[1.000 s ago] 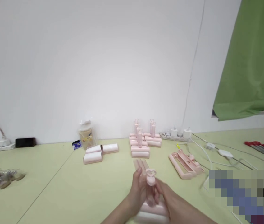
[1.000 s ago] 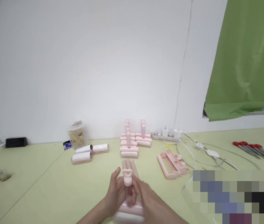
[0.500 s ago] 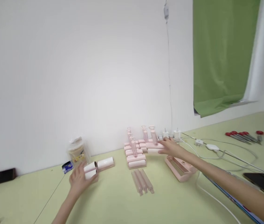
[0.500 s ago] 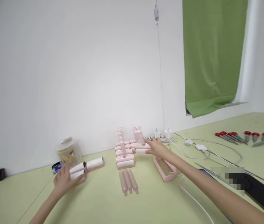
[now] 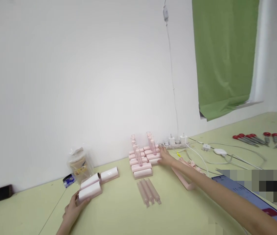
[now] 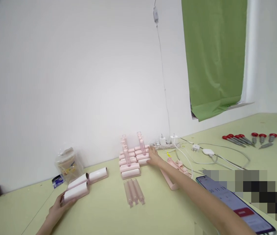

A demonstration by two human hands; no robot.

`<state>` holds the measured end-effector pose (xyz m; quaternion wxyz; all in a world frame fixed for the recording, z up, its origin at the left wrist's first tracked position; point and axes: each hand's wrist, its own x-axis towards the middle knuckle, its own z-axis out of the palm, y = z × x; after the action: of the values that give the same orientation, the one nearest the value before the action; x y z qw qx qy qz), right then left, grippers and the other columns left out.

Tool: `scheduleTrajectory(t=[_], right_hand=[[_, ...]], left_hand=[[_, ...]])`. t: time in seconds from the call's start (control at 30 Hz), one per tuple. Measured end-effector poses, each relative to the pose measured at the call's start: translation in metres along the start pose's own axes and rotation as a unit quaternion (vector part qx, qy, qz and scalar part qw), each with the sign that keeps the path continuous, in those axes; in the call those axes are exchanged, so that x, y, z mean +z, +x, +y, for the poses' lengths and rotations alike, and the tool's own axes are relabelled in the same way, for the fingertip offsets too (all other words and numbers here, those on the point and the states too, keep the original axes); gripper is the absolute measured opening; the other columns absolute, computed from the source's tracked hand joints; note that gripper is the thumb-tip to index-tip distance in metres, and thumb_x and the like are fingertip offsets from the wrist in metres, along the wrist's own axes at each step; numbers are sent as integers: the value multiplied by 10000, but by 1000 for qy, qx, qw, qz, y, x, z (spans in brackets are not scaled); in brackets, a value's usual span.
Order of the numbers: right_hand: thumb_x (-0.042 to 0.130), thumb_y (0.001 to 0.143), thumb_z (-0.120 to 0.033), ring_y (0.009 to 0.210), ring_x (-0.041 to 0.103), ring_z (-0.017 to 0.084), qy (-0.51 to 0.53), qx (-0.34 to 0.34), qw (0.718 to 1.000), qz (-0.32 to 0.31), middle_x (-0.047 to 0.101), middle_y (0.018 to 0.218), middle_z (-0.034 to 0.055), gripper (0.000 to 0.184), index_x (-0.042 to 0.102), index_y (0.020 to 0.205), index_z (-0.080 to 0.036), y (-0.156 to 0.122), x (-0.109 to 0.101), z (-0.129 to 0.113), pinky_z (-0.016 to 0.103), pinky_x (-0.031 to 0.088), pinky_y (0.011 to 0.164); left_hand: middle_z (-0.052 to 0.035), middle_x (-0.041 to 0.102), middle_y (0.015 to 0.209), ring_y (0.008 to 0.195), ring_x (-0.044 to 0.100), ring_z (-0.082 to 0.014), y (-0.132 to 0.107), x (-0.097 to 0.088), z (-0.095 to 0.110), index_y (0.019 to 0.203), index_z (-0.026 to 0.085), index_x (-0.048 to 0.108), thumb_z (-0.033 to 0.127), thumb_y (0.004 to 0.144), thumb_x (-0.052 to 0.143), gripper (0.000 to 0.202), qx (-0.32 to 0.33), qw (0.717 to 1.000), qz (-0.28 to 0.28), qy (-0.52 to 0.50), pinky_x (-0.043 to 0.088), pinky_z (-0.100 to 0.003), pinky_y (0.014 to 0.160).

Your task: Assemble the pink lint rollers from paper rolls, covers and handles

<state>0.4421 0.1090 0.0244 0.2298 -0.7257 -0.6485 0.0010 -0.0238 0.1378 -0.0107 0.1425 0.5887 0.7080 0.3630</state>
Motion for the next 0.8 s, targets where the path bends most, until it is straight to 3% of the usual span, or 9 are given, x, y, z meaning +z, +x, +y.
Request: scheduleTrajectory(t=[0.1, 0.17, 0.3, 0.37, 0.47, 0.57, 0.67, 0.73, 0.8], right_hand=[[504, 836, -228, 1275, 178, 314, 28, -18, 998, 54, 193, 1395, 134, 533, 284, 1316, -154, -22, -11, -9, 520, 191, 1016], [453, 835, -196, 1312, 70, 275, 54, -56, 995, 69, 105, 1418, 143, 564, 210, 1341, -142, -46, -23, -17, 439, 149, 1060], [450, 835, -299, 1285, 215, 174, 129, -173, 976, -2, 193, 1398, 36, 486, 275, 1288, -283, -107, -44, -41, 318, 256, 1038], [482, 829, -358, 1260, 266, 181, 269, -191, 940, -89, 257, 1368, 47, 476, 309, 1267, -287, -134, -47, -56, 349, 263, 1029], [470, 830, -462, 1168, 399, 197, 514, -69, 819, -246, 394, 1274, 101, 482, 355, 1236, -229, -162, -39, -76, 374, 337, 964], [379, 834, -564, 987, 535, 207, 677, 86, 617, -393, 525, 1117, 115, 509, 428, 1173, -188, -178, -24, -87, 384, 408, 847], [347, 803, -629, 831, 564, 197, 756, 191, 436, -449, 587, 923, 81, 558, 511, 1072, -169, -187, -10, -87, 372, 421, 774], [397, 772, -637, 777, 559, 187, 784, 246, 362, -439, 592, 831, 62, 553, 546, 1001, -156, -189, -3, -84, 345, 423, 748], [462, 748, -616, 761, 560, 181, 796, 290, 333, -415, 598, 801, 55, 532, 554, 980, -146, -190, 2, -80, 318, 425, 736]], left_hand=[[-150, 604, 1030, 1069, 463, -442, -8, -3, 2, 980, 175, 495, 591, 444, 601, 687, -10, 1000, -20, -22, 336, -545, 888], [-137, 577, 1051, 1064, 481, -393, -23, -2, 3, 977, 183, 451, 593, 440, 614, 695, -6, 999, -26, -42, 377, -480, 887], [-87, 537, 1058, 958, 559, -270, -80, -4, 22, 1014, 206, 379, 551, 527, 634, 649, 45, 983, -104, -148, 474, -322, 771], [-60, 553, 1003, 961, 546, -260, -114, -7, 49, 999, 214, 398, 488, 558, 661, 583, 84, 966, -133, -206, 453, -315, 797], [-59, 549, 1051, 980, 523, -237, -150, -9, 103, 1053, 212, 431, 424, 615, 664, 539, 152, 931, -264, -202, 426, -289, 812], [-60, 584, 925, 867, 549, -217, -164, 4, 149, 990, 164, 522, 462, 691, 578, 425, 151, 887, -393, -188, 434, -276, 716], [-25, 534, 659, 611, 518, -170, -165, 29, 174, 736, 125, 559, 582, 682, 511, 462, 106, 890, -417, -149, 396, -259, 536], [1, 473, 568, 513, 462, -140, -164, 43, 184, 625, 133, 526, 641, 653, 490, 510, 88, 891, -423, -135, 351, -243, 457], [14, 440, 538, 482, 432, -125, -164, 48, 190, 571, 146, 494, 669, 628, 488, 527, 81, 891, -429, -127, 325, -232, 423]])
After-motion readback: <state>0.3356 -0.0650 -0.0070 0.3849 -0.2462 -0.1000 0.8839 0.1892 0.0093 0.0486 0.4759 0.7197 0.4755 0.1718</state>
